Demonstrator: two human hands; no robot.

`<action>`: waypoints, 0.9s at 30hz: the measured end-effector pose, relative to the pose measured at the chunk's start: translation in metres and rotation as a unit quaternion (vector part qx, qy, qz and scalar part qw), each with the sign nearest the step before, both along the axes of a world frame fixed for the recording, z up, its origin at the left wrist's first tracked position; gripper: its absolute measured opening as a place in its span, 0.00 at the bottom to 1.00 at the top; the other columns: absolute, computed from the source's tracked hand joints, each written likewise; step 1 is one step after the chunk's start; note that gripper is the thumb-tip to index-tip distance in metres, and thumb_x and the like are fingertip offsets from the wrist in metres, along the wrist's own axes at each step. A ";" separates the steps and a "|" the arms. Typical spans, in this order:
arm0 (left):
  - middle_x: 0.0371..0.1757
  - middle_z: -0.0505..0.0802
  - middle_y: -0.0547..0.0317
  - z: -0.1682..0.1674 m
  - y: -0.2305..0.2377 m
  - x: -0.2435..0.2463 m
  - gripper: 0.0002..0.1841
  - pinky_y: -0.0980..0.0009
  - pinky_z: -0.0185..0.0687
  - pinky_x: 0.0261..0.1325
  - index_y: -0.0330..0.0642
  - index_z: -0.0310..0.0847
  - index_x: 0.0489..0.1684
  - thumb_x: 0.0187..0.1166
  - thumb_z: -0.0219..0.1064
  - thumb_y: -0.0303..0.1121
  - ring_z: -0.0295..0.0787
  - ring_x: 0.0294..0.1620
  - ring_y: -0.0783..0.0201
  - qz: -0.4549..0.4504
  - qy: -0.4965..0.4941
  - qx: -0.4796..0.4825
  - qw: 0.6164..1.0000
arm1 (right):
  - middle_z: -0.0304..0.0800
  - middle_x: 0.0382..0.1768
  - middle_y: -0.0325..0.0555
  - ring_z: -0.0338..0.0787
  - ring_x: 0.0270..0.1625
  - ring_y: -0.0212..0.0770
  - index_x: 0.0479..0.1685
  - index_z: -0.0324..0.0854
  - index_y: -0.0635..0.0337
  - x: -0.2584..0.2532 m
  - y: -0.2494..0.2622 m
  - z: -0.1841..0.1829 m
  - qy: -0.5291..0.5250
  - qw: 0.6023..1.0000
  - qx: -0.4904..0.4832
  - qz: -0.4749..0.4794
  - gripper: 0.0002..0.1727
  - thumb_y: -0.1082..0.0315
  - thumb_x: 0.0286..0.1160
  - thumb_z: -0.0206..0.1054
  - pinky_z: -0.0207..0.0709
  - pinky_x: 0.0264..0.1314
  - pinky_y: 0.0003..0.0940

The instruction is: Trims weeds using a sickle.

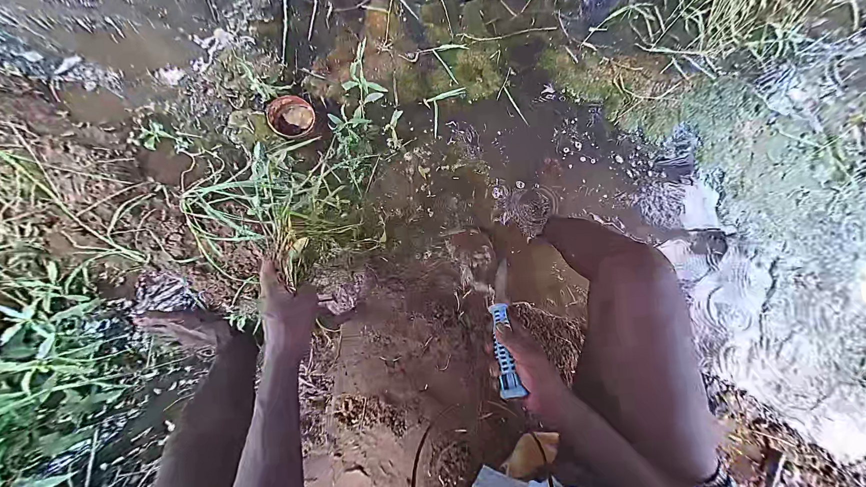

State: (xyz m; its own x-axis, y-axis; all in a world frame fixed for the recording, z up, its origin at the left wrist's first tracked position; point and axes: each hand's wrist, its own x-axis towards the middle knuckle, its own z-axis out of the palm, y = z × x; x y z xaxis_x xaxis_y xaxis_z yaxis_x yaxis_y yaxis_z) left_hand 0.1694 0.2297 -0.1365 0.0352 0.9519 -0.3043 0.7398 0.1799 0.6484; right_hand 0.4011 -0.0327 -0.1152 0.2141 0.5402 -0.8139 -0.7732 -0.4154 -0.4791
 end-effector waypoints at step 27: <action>0.86 0.70 0.37 0.002 0.019 -0.010 0.45 0.50 0.65 0.85 0.40 0.42 0.95 0.77 0.66 0.26 0.70 0.85 0.48 0.058 -0.059 0.046 0.996 | 0.80 0.29 0.41 0.80 0.19 0.31 0.63 0.68 0.56 -0.086 0.060 -0.041 0.172 0.984 0.011 0.044 0.15 0.57 0.96 0.44 0.79 0.19 0.23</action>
